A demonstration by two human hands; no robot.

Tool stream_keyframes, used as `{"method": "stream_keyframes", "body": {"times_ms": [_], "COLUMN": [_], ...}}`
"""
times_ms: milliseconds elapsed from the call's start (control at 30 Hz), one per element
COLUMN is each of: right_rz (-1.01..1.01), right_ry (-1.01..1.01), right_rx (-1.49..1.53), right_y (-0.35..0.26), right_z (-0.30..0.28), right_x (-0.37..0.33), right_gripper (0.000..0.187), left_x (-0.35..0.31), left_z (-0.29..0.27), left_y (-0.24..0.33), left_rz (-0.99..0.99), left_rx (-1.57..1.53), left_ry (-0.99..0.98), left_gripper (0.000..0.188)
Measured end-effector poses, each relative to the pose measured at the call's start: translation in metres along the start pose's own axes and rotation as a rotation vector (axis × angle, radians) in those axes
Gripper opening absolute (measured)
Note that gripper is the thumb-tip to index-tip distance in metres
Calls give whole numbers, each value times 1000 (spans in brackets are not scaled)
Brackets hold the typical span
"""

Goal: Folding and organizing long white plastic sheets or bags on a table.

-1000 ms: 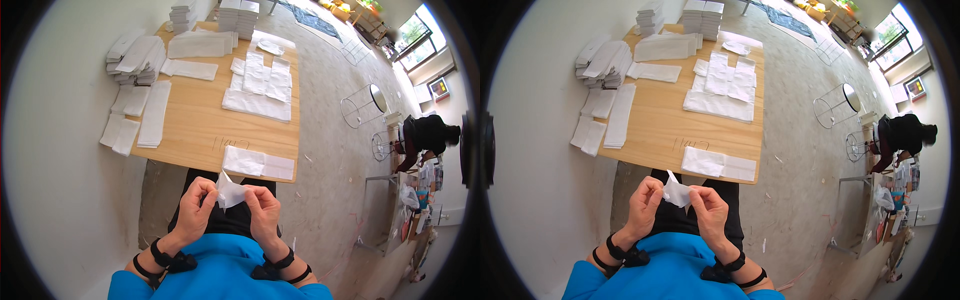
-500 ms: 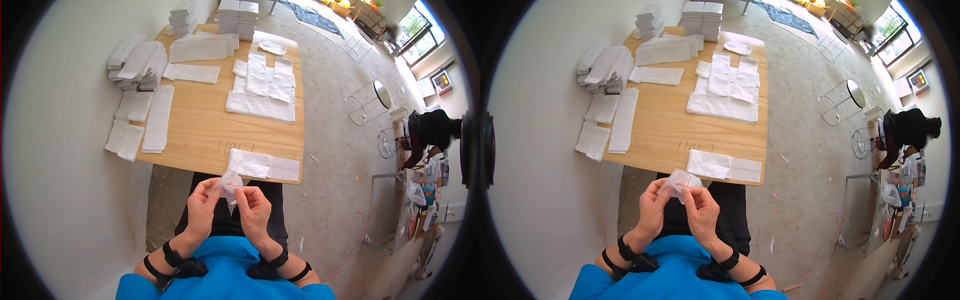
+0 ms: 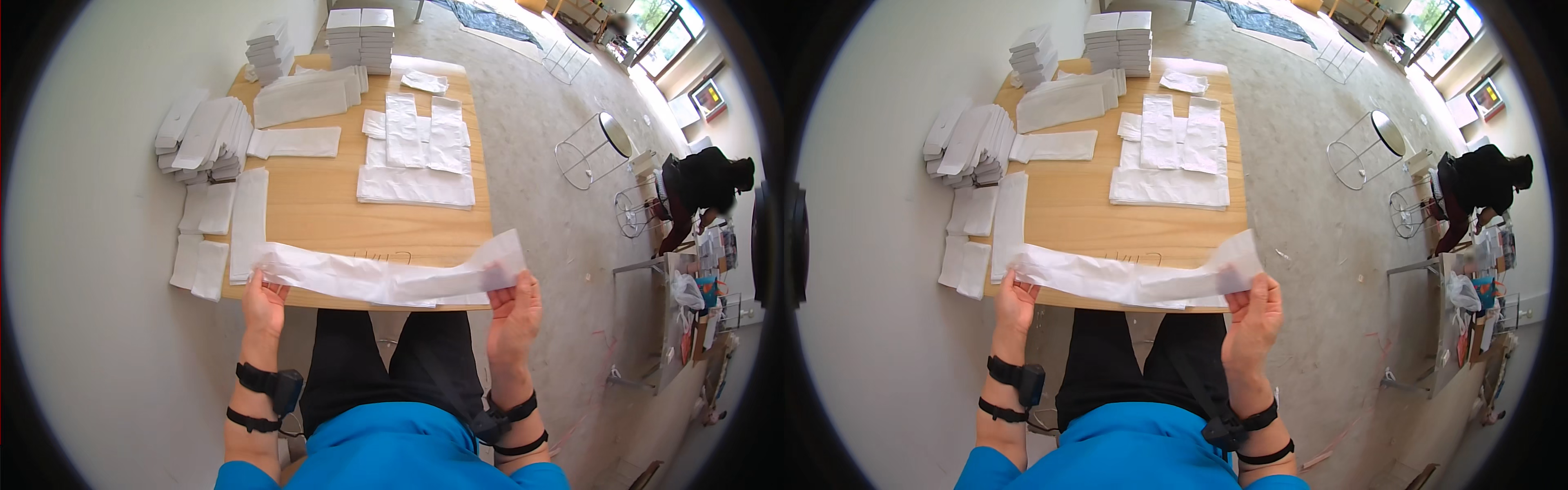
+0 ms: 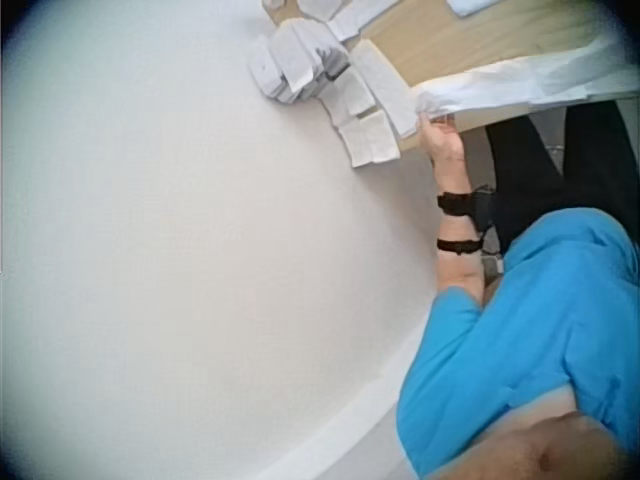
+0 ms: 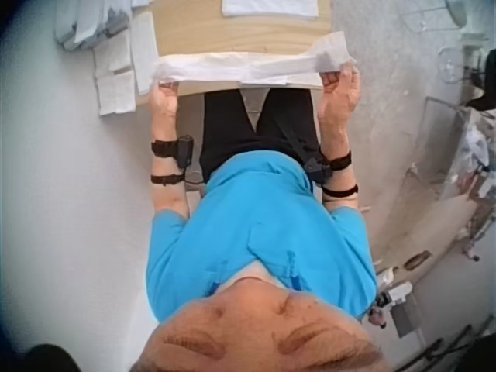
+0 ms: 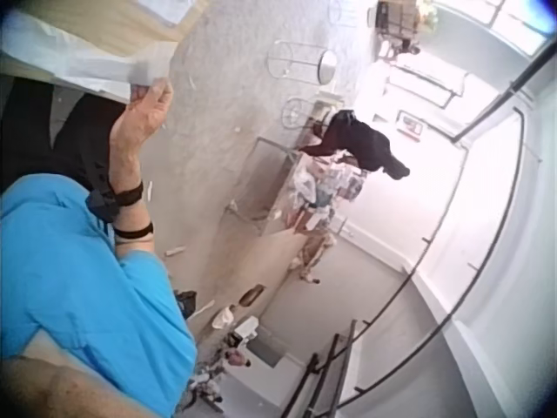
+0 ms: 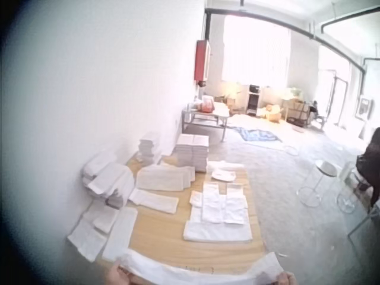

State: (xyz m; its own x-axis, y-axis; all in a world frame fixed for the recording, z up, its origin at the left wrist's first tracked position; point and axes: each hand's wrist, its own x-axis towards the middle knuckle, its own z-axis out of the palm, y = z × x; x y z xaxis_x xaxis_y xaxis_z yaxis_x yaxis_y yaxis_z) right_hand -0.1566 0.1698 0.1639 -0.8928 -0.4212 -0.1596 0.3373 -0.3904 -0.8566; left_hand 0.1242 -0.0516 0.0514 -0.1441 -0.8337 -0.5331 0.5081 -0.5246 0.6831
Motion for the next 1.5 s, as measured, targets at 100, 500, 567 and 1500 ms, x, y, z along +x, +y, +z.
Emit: {"method": "stream_keyframes", "body": {"times_ms": [100,500,567,1500], "right_rz": [-62,-110,-136,-495], "right_ry": [-18,40,59,-834], "right_rx": [-24,-67,-73,-745], "right_y": [-6,-6,-9,84], "right_z": [2,22,32,31], "right_x": [12,49,49,-63], "right_gripper": [18,19,19,32], "left_x": [43,85,85,-114], "left_z": [-36,-87,-82,90], "left_y": [-3,-5,-2,35], "left_rz": [27,103,123,-247], "left_rx": [34,91,94,371], "left_ry": [53,141,194,-285], "left_gripper": [27,22,22,42]}}
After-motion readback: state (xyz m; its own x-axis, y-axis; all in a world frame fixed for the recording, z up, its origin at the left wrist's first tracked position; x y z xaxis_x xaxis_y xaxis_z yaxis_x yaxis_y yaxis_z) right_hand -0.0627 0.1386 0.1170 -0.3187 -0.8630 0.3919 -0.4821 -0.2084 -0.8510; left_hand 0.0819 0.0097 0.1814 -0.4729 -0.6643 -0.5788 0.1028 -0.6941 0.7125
